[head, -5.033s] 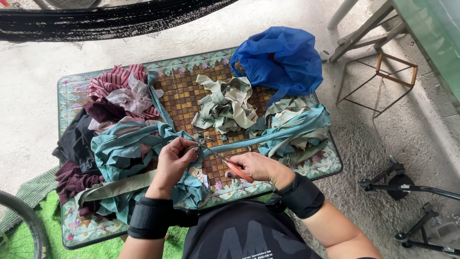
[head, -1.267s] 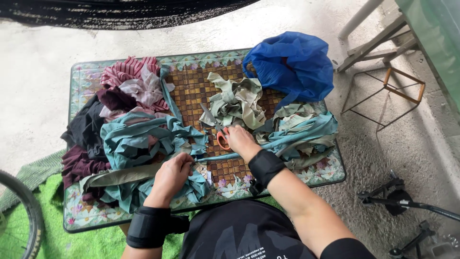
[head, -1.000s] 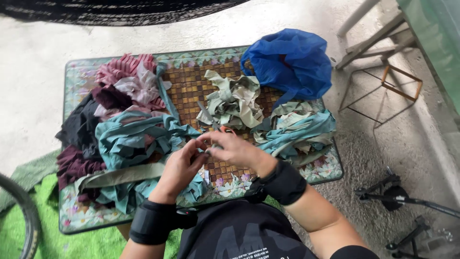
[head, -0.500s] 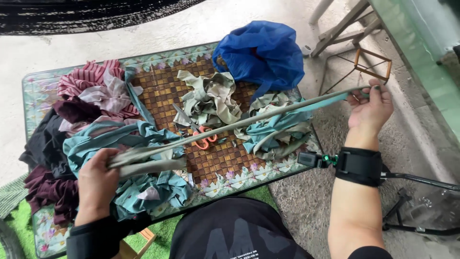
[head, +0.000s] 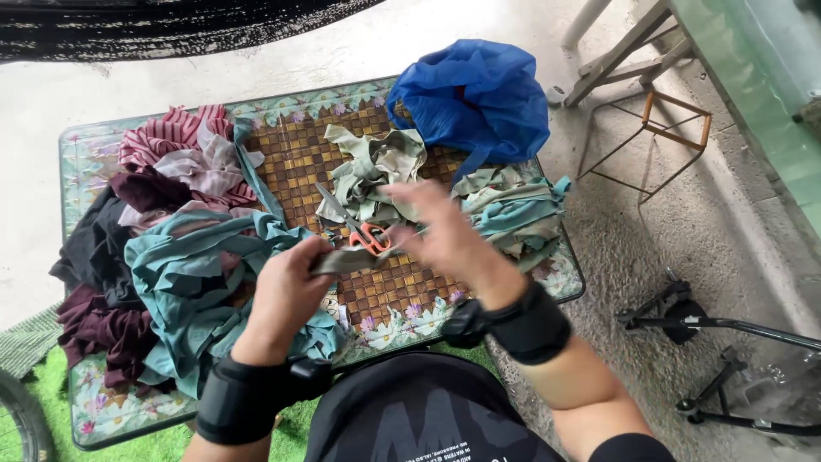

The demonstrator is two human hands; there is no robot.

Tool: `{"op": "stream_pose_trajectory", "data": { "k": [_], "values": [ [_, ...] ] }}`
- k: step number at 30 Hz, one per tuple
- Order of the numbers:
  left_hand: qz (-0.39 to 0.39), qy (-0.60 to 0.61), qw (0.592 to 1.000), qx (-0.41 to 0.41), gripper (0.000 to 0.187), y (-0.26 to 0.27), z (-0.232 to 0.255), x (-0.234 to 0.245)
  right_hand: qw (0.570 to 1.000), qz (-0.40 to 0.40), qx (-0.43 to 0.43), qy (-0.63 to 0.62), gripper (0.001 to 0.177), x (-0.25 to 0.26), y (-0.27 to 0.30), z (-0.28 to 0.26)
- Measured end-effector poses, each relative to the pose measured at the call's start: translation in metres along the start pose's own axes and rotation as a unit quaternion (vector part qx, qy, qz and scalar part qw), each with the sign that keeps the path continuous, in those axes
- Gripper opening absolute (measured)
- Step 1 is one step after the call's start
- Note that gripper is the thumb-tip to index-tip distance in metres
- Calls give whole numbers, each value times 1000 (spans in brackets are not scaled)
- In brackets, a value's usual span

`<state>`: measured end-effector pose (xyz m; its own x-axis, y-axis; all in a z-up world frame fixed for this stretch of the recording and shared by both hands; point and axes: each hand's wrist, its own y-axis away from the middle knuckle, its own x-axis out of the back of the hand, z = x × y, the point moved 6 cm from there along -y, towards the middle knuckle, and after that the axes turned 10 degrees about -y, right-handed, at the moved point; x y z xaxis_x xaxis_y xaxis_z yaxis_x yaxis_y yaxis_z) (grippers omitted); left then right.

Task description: The person prepares fabric for cutting by pulling and straightening it by hand, then removes loose threads by hand and with scissors. The person then cuts the fabric into strips with scissors, aligning the fabric edges by hand between cuts, and places the cut strips into a pile.

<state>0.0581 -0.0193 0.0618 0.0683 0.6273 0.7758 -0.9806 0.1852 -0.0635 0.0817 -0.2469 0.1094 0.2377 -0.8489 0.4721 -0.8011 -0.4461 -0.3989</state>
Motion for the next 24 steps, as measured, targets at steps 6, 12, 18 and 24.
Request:
{"op": "stream_pose_trajectory", "data": {
  "k": [6,12,18,24],
  "values": [
    [-42,47,997,43,20,-1,18,29,955,-62,-105,-271,48,-32,-7,20],
    [-53,35,996,67,22,34,-61,31,967,180,-177,-16,12,115,50,103],
    [-99,94,982,127,22,58,-88,4,913,227,-301,154,15,160,102,119],
    [-135,84,984,79,12,51,-60,-17,857,215,-353,307,15,165,132,167]
  ]
}}
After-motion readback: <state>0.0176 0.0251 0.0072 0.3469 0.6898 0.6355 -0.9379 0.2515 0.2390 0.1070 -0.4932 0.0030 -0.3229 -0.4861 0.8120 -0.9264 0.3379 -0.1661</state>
